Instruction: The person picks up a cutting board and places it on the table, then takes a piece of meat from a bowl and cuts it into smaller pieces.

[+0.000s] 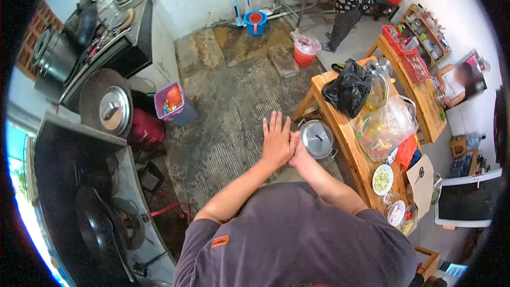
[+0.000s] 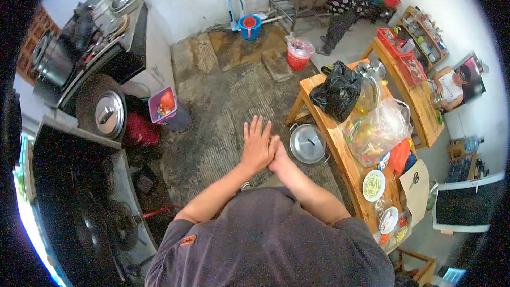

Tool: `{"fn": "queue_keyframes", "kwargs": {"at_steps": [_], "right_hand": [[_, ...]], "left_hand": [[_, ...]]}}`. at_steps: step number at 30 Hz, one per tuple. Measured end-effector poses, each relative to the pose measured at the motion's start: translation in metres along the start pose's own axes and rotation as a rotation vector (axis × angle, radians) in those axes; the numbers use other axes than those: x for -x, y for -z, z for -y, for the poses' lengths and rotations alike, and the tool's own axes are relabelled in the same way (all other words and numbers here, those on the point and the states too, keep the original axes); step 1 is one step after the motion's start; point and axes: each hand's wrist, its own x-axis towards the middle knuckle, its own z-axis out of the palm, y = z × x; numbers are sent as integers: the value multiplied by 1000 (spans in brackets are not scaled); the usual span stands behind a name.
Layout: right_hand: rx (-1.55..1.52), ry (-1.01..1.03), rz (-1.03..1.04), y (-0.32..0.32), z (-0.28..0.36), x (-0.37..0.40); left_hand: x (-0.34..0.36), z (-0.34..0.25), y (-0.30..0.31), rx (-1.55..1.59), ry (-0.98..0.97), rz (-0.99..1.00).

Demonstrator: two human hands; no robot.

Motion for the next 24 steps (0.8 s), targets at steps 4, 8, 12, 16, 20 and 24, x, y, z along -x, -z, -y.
{"fn": "queue_keyframes", "kwargs": {"at_steps": [4,8,12,16,20,24], "right_hand": [[-61,47,-26,-7,30,-56],[-249,32,-228,-7,86,-139],[-486,165,-287,8,175,-244],[-488,378,-369,64,295,-377],[-459,496,-454,90,437,-483],[-156,557,-575,117,572,-580]], "left_hand": [[-65,40,-9,181,-4,7],[-135,89,-18,324,59,-2],[-197,158,-30,539,334,15],[-250,241,-58,513,577,20],[-297,290,-70,618,934,61],[-359,313,-75,653,1021,110]]}}
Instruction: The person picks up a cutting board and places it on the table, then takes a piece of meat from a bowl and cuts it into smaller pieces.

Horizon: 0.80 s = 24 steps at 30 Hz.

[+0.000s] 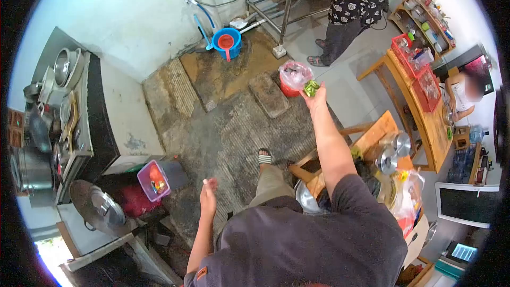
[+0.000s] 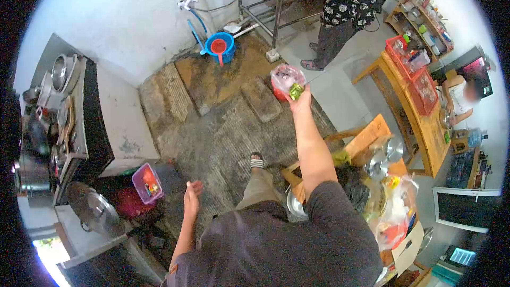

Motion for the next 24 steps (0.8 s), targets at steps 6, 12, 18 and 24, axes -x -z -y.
{"fn": "queue_keyframes", "kwargs": {"at_steps": [6,12,18,24], "right_hand": [[127,35,-202,-21,19,-77],[291,-61,-167,16,-54,-32],[453,-144,-77,13,-123,121],[828,84,213,69,-125,342]], "left_hand": [[-56,-49,-23,-62,15,36],[-87,-67,-29,-182,-2,159],[-135,-76,-32,-243,-145,370],[-183,-71,-29,-321,-380,657]]}}
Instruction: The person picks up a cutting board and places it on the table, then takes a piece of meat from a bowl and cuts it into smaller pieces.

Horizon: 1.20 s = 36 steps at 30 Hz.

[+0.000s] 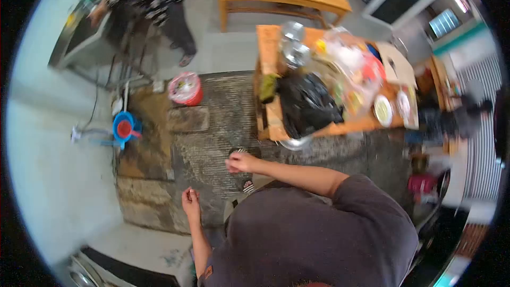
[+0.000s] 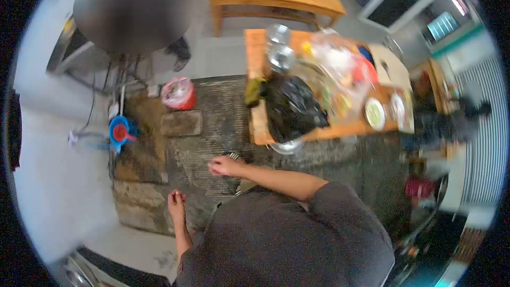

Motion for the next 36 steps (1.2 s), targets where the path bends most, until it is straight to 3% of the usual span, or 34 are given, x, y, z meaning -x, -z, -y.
{"fn": "queue_keyframes", "kwargs": {"at_steps": [2,4,8,10,14,16,17,19,22,26,29,31,36], "right_hand": [[145,1,-198,16,-66,78],[213,60,-478,12,-93,182],[370,-262,-776,-28,-147,365],[313,-430,-926,-68,-167,440],[93,-803,-887,-149,-231,554],[226,-748,-533,-186,-258,604],[184,-706,-461,-196,-271,625],[13,-700,-477,-206,-295,664],[-170,-723,-609,-201,-336,716],[-327,-727,-772,-180,-383,791],[-390,-705,-860,-157,-409,837],[-416,-694,-898,-141,-421,863],[-452,-671,-946,-94,-445,912]], "left_hand": [[-4,9,-8,12,-16,122],[-2,8,-19,-34,44,222],[5,15,-60,-118,-77,422],[22,18,-75,-221,-28,549],[76,13,-82,-339,-47,747],[97,21,-78,-525,132,902],[110,23,-82,-536,125,910],[140,25,-98,-773,157,978],[194,7,-158,-834,142,1080],[267,10,-284,-904,-87,1220],[346,-3,-376,-814,-82,1155],[375,3,-423,-809,-196,1361],[454,-17,-497,-813,-182,1386]]}}
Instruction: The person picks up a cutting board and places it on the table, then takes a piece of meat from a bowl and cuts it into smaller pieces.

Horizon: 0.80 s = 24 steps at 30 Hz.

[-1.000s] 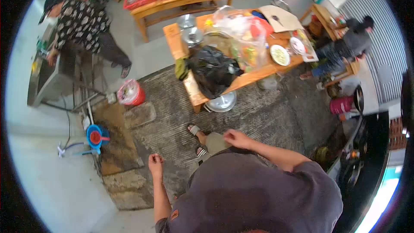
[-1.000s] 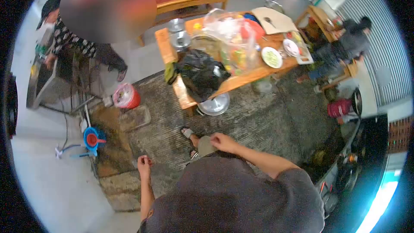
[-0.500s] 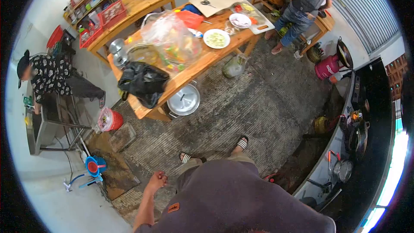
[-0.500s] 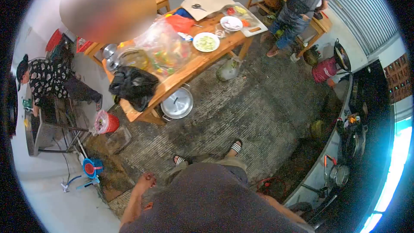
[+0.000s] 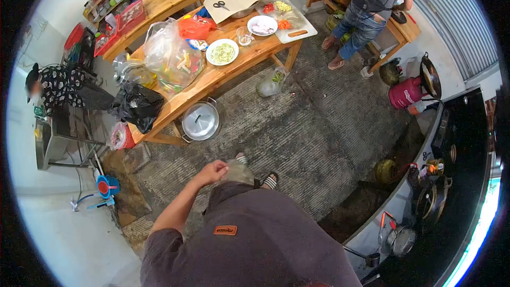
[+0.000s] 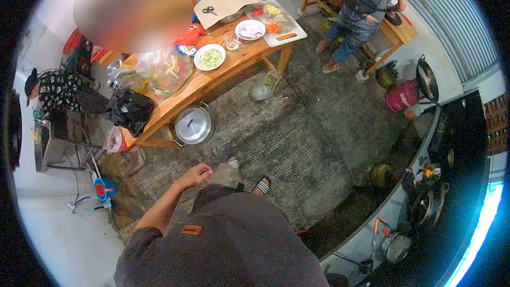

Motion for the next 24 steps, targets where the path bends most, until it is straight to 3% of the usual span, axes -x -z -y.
{"fn": "queue_keyframes", "kwargs": {"at_steps": [4,7,11,14,16,19,21,24], "right_hand": [[-26,-4,-12,43,8,-24],[-22,-10,-23,76,21,-42],[-17,-35,-57,124,43,-62],[13,-71,-63,166,64,-69],[45,-87,-54,196,82,-77],[108,-95,-32,237,111,-95],[151,-94,-16,263,131,-110],[217,-88,12,300,157,-131]], "left_hand": [[-39,-24,-16,1,-57,34],[-108,-13,-25,-46,-77,92],[-194,-88,-42,-66,-21,205],[-256,-129,-58,-59,-123,201],[-288,-160,-62,-45,-327,97],[-302,-217,-36,-71,-281,192],[-317,-229,-16,-49,-277,166],[-343,-216,3,-50,-180,-51]]}}
